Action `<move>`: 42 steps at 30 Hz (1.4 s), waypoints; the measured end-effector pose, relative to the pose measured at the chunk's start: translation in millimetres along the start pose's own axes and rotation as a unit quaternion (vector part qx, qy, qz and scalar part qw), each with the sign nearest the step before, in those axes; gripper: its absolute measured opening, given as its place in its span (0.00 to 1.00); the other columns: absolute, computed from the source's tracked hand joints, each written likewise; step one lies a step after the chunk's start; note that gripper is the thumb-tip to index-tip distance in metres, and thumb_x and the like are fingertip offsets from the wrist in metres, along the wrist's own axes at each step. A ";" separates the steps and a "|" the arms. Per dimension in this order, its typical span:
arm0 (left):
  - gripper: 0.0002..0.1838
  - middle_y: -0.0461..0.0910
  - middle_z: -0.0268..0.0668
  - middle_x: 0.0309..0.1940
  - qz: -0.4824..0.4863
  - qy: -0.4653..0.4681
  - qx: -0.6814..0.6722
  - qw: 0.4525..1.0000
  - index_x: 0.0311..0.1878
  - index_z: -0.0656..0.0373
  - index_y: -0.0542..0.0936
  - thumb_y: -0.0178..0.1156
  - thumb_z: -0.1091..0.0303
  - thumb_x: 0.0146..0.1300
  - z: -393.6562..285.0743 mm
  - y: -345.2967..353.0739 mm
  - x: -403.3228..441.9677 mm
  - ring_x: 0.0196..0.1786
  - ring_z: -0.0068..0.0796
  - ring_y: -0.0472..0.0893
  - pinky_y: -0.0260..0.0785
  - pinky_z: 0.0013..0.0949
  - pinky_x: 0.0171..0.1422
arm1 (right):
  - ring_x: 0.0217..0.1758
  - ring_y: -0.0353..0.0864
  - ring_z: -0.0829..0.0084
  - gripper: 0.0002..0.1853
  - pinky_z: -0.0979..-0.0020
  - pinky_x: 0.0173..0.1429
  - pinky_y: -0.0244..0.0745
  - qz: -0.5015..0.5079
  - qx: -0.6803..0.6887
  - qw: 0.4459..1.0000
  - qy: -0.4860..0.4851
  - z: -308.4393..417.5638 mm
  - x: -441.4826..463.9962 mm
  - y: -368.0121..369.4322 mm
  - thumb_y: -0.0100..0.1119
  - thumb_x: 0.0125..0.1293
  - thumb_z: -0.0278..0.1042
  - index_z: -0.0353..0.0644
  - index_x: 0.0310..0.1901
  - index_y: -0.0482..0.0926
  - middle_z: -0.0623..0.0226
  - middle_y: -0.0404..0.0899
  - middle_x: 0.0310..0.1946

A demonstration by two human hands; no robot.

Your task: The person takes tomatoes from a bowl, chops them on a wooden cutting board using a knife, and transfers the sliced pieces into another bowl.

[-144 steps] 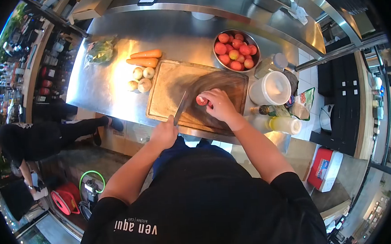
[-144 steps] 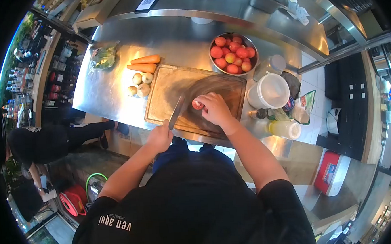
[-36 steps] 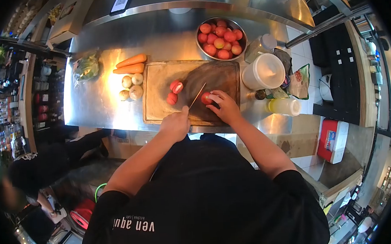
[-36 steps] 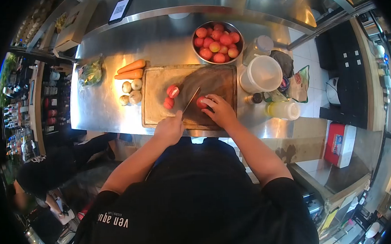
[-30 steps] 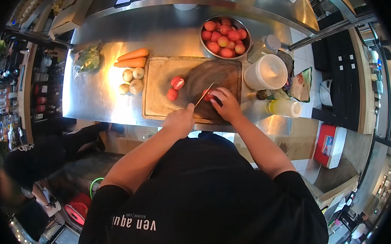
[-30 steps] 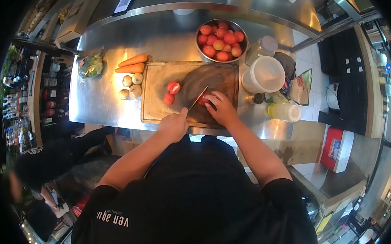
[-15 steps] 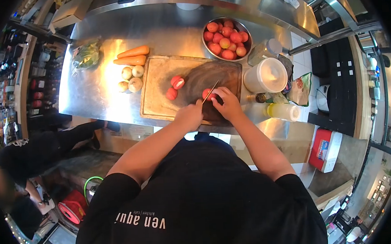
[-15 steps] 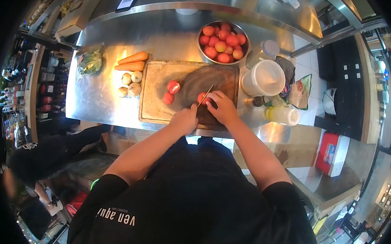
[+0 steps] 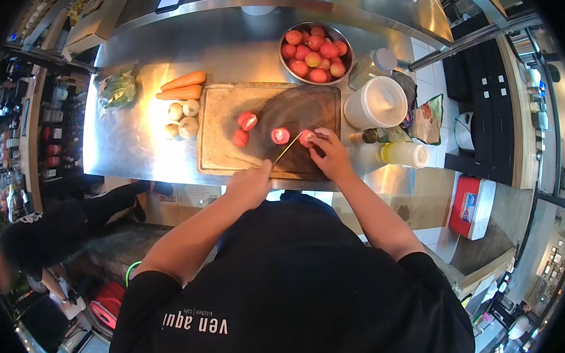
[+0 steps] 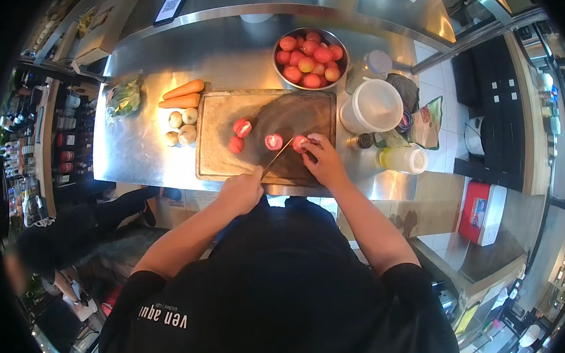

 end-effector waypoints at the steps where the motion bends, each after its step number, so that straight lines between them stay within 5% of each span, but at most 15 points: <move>1: 0.14 0.90 0.55 0.42 -0.008 0.001 0.013 1.000 0.61 0.61 0.73 0.55 0.65 0.79 -6.1 1.8 8.9 0.50 0.64 0.91 0.81 0.65 0.55 | 0.59 0.90 0.52 0.15 0.58 0.61 0.87 -0.014 0.008 1.000 0.004 -0.5 -0.3 1.5 0.77 0.66 0.24 0.41 0.54 0.89 0.60 0.86 0.58; 12: 0.18 0.90 0.57 0.38 -0.006 0.004 0.042 0.999 0.59 0.64 0.70 0.60 0.63 0.77 -36.9 15.7 45.0 0.45 0.66 0.91 0.82 0.65 0.50 | 0.58 0.90 0.54 0.15 0.59 0.61 0.87 0.001 0.005 0.999 0.032 -6.5 -3.0 1.8 0.79 0.66 0.27 0.41 0.54 0.91 0.60 0.87 0.57; 14: 0.10 0.91 0.58 0.40 -0.004 0.002 0.036 0.999 0.57 0.64 0.72 0.54 0.71 0.78 -44.5 11.4 51.5 0.47 0.63 0.92 0.83 0.63 0.51 | 0.58 0.90 0.54 0.15 0.59 0.60 0.87 0.001 0.003 0.999 0.038 -7.7 -2.0 1.9 0.79 0.66 0.27 0.41 0.54 0.91 0.60 0.87 0.57; 20: 0.16 0.91 0.57 0.41 -0.040 0.011 0.038 0.998 0.60 0.64 0.72 0.59 0.65 0.78 -33.5 31.9 83.2 0.48 0.64 0.91 0.83 0.64 0.53 | 0.55 0.90 0.54 0.13 0.58 0.59 0.87 -0.002 0.015 0.999 0.032 -7.3 2.5 1.6 0.79 0.63 0.26 0.42 0.50 0.90 0.61 0.86 0.54; 29: 0.20 0.91 0.58 0.43 0.004 -0.048 0.019 0.999 0.64 0.62 0.72 0.58 0.59 0.80 1.8 10.6 -14.9 0.49 0.65 0.91 0.83 0.65 0.56 | 0.58 0.86 0.50 0.17 0.56 0.63 0.86 0.001 0.041 0.999 0.020 21.8 15.1 1.5 0.82 0.57 0.24 0.43 0.47 0.87 0.58 0.83 0.56; 35: 0.14 0.91 0.59 0.42 -0.038 -0.085 0.012 0.996 0.62 0.63 0.71 0.54 0.67 0.79 3.4 7.8 7.7 0.50 0.65 0.92 0.84 0.63 0.55 | 0.60 0.87 0.51 0.15 0.55 0.63 0.85 0.049 0.010 0.998 -0.049 10.5 42.5 40.3 0.79 0.60 0.24 0.43 0.49 0.90 0.58 0.85 0.57; 42: 0.16 0.90 0.57 0.42 -0.031 -0.086 0.014 0.996 0.61 0.61 0.69 0.57 0.62 0.80 7.5 9.7 23.0 0.49 0.64 0.92 0.84 0.63 0.54 | 0.55 0.89 0.53 0.11 0.56 0.61 0.86 0.053 0.017 0.997 -0.056 9.4 50.3 52.2 0.79 0.60 0.24 0.40 0.45 0.92 0.60 0.88 0.50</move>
Point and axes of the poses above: each hand's wrist, its own x-axis towards the middle knuckle, its own y-axis out of the palm, z = x × y, the point moved 1 cm from there along x, towards the middle knuckle
